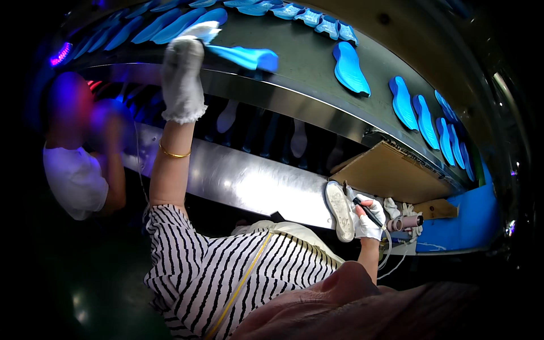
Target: The person picks up blue shoe soles from a conveyor belt, uses a handheld tool to mark specific points on the sole with liquid, and places the soles onto a workbench.
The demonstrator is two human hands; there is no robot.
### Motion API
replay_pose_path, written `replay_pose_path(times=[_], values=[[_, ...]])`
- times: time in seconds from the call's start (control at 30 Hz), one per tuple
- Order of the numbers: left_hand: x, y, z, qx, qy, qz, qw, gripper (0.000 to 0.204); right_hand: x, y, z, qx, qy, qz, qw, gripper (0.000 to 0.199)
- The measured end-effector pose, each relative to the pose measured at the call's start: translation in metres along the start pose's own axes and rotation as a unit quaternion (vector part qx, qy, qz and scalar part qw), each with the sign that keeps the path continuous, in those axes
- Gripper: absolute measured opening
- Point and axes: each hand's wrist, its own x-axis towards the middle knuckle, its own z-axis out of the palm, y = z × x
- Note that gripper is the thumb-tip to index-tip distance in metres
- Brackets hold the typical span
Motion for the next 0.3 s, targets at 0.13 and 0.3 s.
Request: replay_pose_path(times=[0.13, 0.3], values=[[-0.01, 0.027, 0.019, -0.366, -0.138, -0.099, 0.915, 0.044, -0.002, 0.0, -0.028, 0.01, 0.004, 0.002, 1.0, 0.025], [-0.098, -0.026, 0.081, -0.5, -0.134, -0.442, 0.733, 0.052, -0.009, 0.012, -0.061, 0.047, 0.005, -0.022, 0.999, 0.031]])
